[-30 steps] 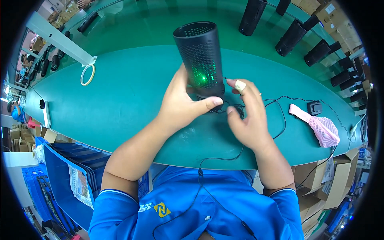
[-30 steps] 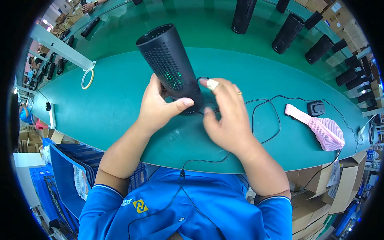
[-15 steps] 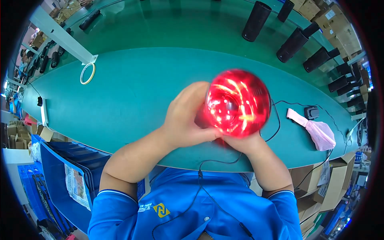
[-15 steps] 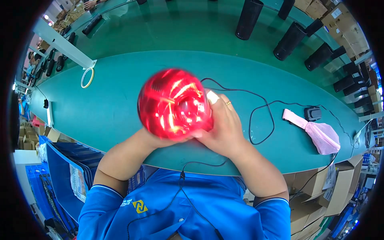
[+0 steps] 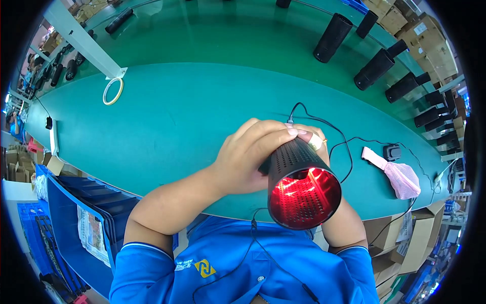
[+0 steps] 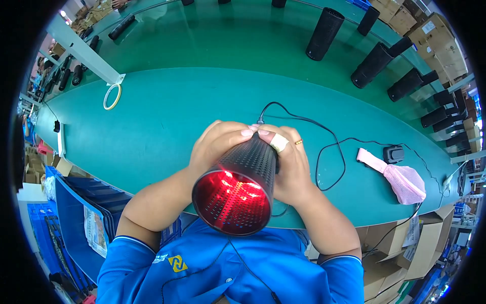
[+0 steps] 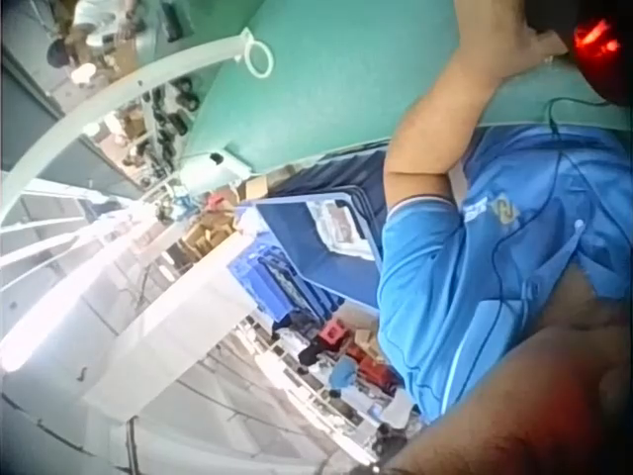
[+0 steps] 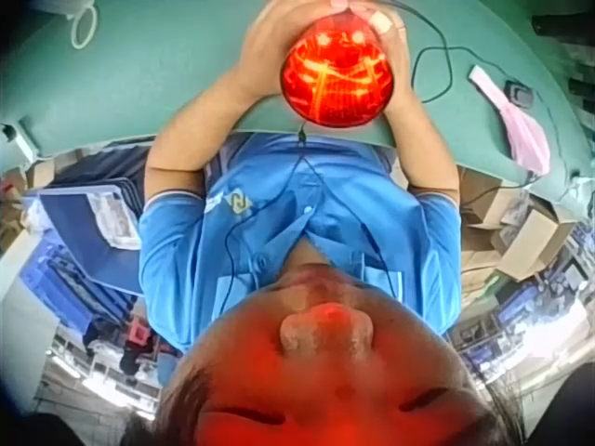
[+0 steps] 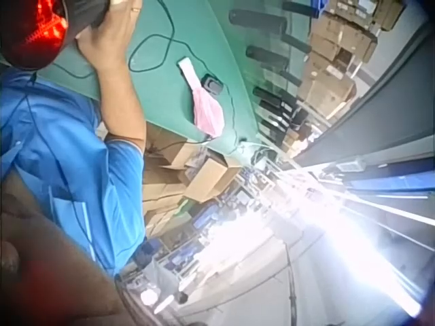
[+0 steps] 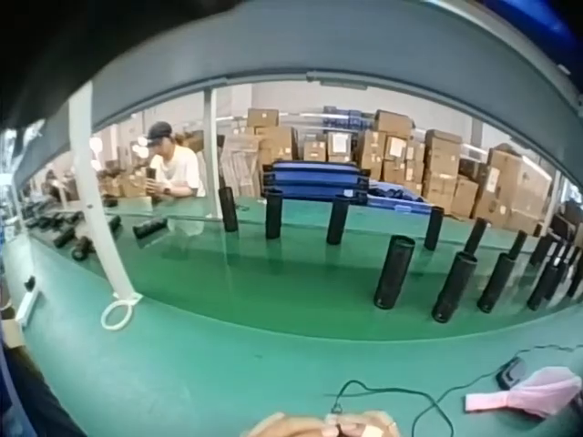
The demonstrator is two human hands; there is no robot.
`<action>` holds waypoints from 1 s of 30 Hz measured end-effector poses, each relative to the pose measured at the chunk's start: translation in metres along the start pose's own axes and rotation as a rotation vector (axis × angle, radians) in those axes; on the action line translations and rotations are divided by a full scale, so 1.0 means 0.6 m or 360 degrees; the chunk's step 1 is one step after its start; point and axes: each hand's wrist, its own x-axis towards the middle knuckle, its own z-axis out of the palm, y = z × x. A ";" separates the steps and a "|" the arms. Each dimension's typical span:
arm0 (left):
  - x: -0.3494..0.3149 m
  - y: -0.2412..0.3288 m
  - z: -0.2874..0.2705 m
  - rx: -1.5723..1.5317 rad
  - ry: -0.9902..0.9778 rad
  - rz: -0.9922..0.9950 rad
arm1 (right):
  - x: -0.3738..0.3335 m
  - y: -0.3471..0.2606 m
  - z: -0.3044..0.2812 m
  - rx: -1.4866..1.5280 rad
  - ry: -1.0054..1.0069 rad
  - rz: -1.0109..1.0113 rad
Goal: Testing the LED functionality of cylindrical electronic devices by plugging them into a power cable and observing the light colors and sequences.
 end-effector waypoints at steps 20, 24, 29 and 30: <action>-0.001 0.000 -0.003 0.0017 0.0018 0.0036 | 0.007 -0.011 0.003 -0.0100 0.0045 -0.0135; -0.002 0.000 -0.002 0.0018 0.0028 0.0059 | 0.007 -0.008 0.002 -0.0117 0.0049 -0.0183; -0.003 0.009 -0.005 0.0031 0.0046 0.0085 | 0.005 0.007 0.000 -0.0171 0.0040 -0.0338; -0.002 0.015 -0.006 0.0028 0.0048 0.0069 | 0.006 0.010 -0.002 -0.0173 0.0018 -0.0359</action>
